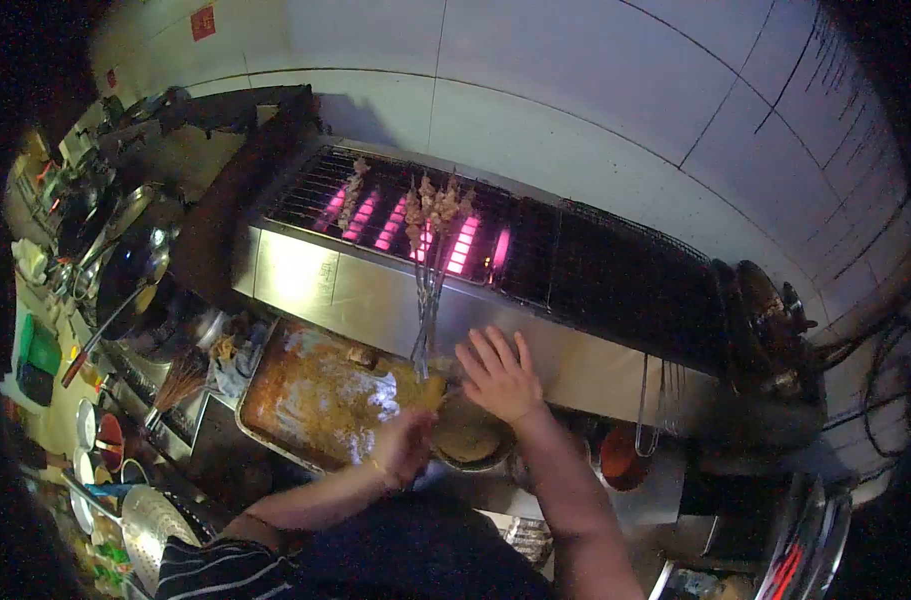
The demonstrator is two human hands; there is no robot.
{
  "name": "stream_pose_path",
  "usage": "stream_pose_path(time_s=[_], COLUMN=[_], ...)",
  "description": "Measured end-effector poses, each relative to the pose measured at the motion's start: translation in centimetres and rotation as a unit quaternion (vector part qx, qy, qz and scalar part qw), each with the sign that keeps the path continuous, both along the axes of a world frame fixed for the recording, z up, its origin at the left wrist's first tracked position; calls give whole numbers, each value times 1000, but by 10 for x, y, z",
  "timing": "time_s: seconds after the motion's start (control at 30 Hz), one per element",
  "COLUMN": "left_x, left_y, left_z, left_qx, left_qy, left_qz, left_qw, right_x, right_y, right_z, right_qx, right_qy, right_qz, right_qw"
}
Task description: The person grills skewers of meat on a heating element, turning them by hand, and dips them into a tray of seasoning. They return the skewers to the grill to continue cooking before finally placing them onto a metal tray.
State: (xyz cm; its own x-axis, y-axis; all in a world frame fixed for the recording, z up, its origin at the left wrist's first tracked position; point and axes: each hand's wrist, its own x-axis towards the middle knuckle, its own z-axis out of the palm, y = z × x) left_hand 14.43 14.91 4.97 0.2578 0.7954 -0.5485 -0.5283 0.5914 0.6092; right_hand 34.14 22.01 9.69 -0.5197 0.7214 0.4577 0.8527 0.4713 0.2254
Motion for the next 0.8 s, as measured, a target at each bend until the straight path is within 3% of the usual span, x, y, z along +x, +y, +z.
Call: stream_pose_path(time_s=[0.03,0.1,0.17,0.3,0.4,0.5,0.6,0.7,0.77,0.8], left_x=[-1,-6,0,-3,-3,-5,-2,-2,-15,-31], left_y=[-22,-36,-40,-30,-40,-54,-57,-48,-18,5], left_z=[-25,-29,20,34,12,-11,-4,29,10,7], left_qx=[160,247,114,35,41,1,7,14,94,139], left_qy=[111,148,11,18,42,1,20,71,6,-39], left_qz=[-134,-269,-273,-189,-153,-186,-201,-112,43,48], left_qw=[972,919,955,981,987,983,979,991,995,988], right_x=[0,0,-1,-1,0,2,2,3,3,4], right_y=[-1,0,-2,-3,-3,-2,-3,-3,-2,-2], right_z=[0,0,4,1,-1,-4,-2,-2,-3,-2], right_qx=[0,-3,-6,-5,3,-10,-13,3,14,17], right_qy=[-1,0,0,3,8,1,10,10,18,20], right_qz=[-2,-4,-3,-3,-1,-2,2,8,18,22], right_qw=[1000,1000,1000,1000,1000,1000,1000,1000,1000,999])
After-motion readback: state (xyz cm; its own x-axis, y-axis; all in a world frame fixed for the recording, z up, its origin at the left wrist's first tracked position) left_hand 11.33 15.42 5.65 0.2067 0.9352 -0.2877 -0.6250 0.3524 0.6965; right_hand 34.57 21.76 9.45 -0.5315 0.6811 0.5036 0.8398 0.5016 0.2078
